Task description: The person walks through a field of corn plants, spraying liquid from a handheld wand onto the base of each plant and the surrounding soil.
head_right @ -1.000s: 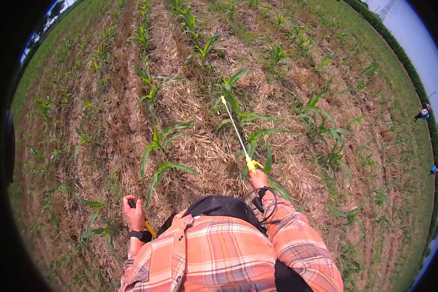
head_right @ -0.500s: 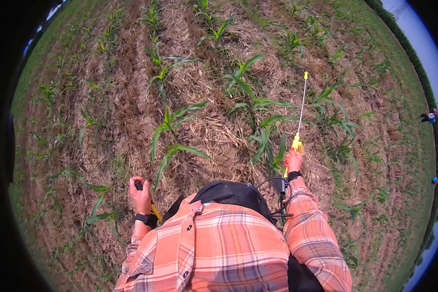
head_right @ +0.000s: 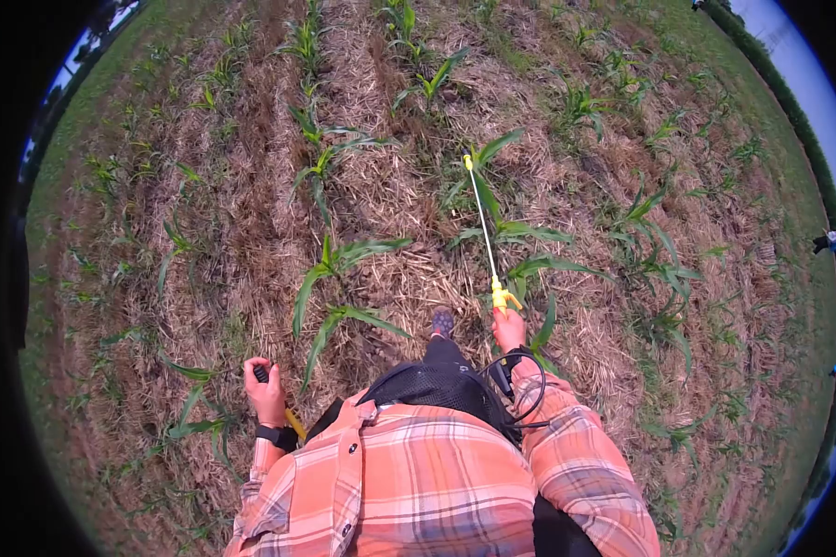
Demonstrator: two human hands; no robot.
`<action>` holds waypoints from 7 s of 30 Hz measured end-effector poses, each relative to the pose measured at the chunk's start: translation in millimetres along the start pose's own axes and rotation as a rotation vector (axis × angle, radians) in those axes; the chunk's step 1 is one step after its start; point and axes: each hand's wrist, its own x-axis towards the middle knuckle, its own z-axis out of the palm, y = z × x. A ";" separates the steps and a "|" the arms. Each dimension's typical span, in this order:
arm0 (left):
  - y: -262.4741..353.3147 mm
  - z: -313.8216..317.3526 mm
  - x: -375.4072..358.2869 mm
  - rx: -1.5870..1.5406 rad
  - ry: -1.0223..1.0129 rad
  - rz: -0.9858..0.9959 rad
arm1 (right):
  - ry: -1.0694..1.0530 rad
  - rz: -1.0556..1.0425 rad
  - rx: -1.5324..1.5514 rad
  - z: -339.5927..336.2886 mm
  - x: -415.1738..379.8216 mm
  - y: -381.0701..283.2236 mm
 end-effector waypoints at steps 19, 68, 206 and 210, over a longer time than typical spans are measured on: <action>69.1 98.0 84.5 0.211 0.011 0.064 | -0.598 -0.656 -0.603 33.8 61.6 -91.7; 91.1 112.4 350.3 -0.025 -0.006 -0.060 | -0.487 -0.361 -0.772 186.1 201.8 -270.0; 255.5 381.8 1103.4 0.005 0.107 0.064 | -0.712 -0.485 -0.798 539.5 768.5 -790.9; 284.4 400.0 1126.0 0.096 0.131 0.137 | -0.575 -0.492 -0.732 538.0 807.2 -790.6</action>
